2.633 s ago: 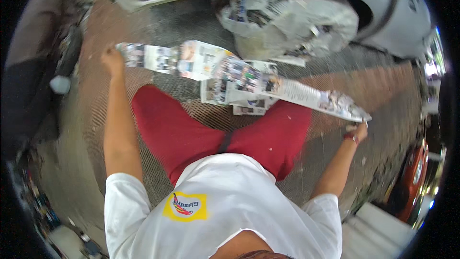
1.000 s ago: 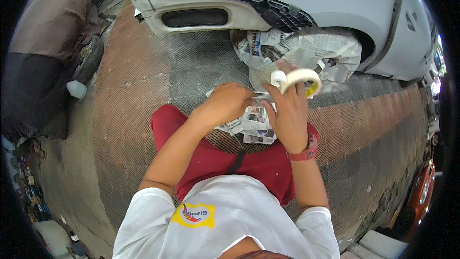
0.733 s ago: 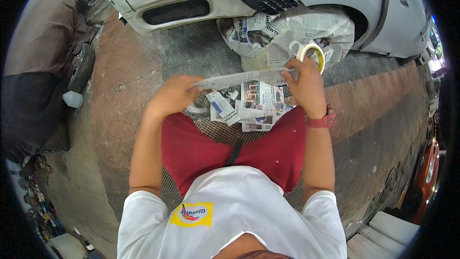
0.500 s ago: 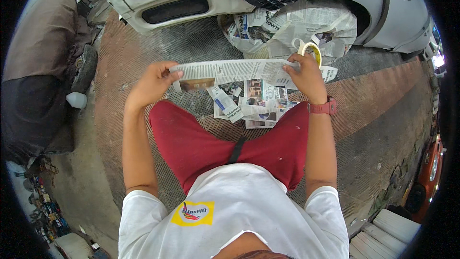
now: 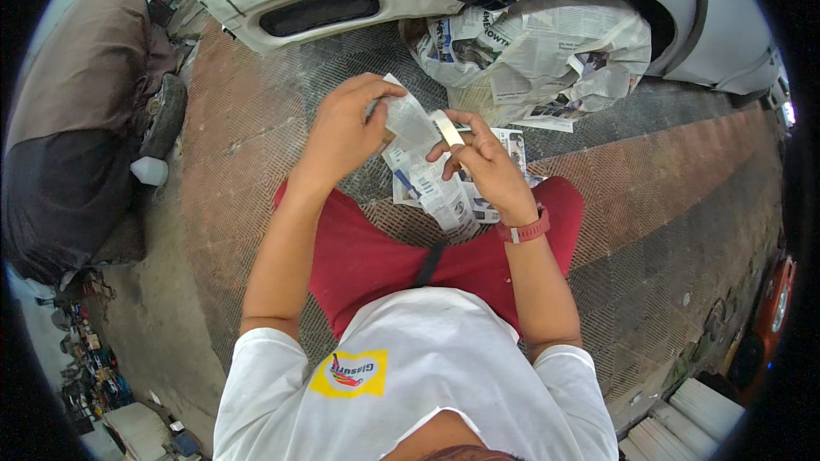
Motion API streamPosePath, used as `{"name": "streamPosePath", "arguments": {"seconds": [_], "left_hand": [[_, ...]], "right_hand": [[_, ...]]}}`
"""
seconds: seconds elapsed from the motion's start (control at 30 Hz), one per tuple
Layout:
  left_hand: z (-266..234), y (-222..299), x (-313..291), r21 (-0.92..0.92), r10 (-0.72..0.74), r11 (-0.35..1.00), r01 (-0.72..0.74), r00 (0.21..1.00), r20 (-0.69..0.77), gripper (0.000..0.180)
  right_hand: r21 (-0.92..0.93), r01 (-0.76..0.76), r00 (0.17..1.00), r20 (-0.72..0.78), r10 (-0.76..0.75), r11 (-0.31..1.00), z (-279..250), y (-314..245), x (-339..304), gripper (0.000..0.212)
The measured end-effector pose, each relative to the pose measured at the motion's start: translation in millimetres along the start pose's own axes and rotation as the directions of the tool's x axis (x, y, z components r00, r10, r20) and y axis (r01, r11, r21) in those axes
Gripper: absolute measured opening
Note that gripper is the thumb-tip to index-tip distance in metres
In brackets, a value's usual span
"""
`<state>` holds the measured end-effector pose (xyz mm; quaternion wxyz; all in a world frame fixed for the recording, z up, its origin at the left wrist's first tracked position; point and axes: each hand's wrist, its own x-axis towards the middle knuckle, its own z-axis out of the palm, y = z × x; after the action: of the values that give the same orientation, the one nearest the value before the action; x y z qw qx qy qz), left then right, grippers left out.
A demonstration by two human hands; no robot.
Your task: The person sits on the floor and uses newspaper and masking tape to cover the front bumper of a white car. They tear newspaper into strips, apply tape to secure the paper, and smooth the edges to ensure full coverage of the bumper area.
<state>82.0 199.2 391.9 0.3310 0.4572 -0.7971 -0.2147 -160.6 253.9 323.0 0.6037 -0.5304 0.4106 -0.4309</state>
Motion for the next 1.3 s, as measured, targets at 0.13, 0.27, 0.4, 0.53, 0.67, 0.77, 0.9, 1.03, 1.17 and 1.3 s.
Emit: {"name": "streamPosePath", "arguments": {"seconds": [0.13, 0.27, 0.4, 0.53, 0.67, 0.77, 0.9, 1.03, 1.17, 1.3], "left_hand": [[7.3, 9.4, -3.1, 0.02, -0.01, 1.0, 0.01, 1.0, 0.027, 0.034], [7.0, 19.2, -2.4, -0.178, -0.163, 0.967, 0.18, 0.981, 0.107, 0.045], [5.0, 22.0, 0.1, -0.113, -0.175, 0.974, 0.196, 0.969, 0.172, 0.041], [4.8, 18.2, 0.5, -0.044, -0.098, 0.993, 0.11, 0.969, 0.228, 0.03], [4.5, 15.4, -0.2, -0.043, -0.072, 0.996, 0.083, 0.973, 0.22, 0.027], [3.0, 17.8, -0.9, -0.085, -0.039, 0.995, 0.058, 0.977, 0.208, 0.027], [-2.1, 27.1, 0.0, -0.018, -0.039, 0.999, 0.045, 0.966, 0.255, 0.025], [-11.7, 34.0, 9.5, 0.002, -0.229, 0.973, 0.23, 0.969, 0.096, 0.024], [-34.5, 32.8, 19.6, -0.058, -0.233, 0.972, 0.227, 0.966, -0.115, 0.023], [-55.8, 32.0, 27.6, -0.081, -0.236, 0.971, 0.225, 0.956, -0.175, 0.023]], "right_hand": [[0.151, -0.032, 0.994, -0.094, 0.046, 0.988, 9.7, 0.1, 4.5, 0.025], [0.151, -0.069, 0.982, -0.163, 0.094, 0.986, 15.3, -6.8, 9.3, 0.019], [0.045, -0.095, 0.98, -0.169, 0.101, 0.994, 23.9, -18.4, 15.1, 0.025], [0.011, -0.075, 0.97, -0.232, 0.075, 0.997, 29.4, -28.0, 19.2, 0.03], [0.006, -0.066, 0.962, -0.264, 0.065, 0.998, 29.2, -29.7, 19.3, 0.031], [-0.009, -0.093, 0.958, -0.275, 0.087, 0.996, 27.9, -29.1, 21.7, 0.031], [-0.055, -0.068, 0.968, -0.245, 0.052, 0.996, 30.4, -28.8, 23.0, 0.028], [-0.038, 0.061, 0.989, -0.132, -0.065, 0.997, 37.5, -10.7, -1.2, 0.036], [-0.313, 0.016, 0.987, -0.149, -0.065, 0.949, 33.7, 37.6, -34.4, 0.056], [-0.244, -0.193, 0.967, -0.213, 0.142, 0.95, 26.0, 80.8, -51.6, 0.057]]}}
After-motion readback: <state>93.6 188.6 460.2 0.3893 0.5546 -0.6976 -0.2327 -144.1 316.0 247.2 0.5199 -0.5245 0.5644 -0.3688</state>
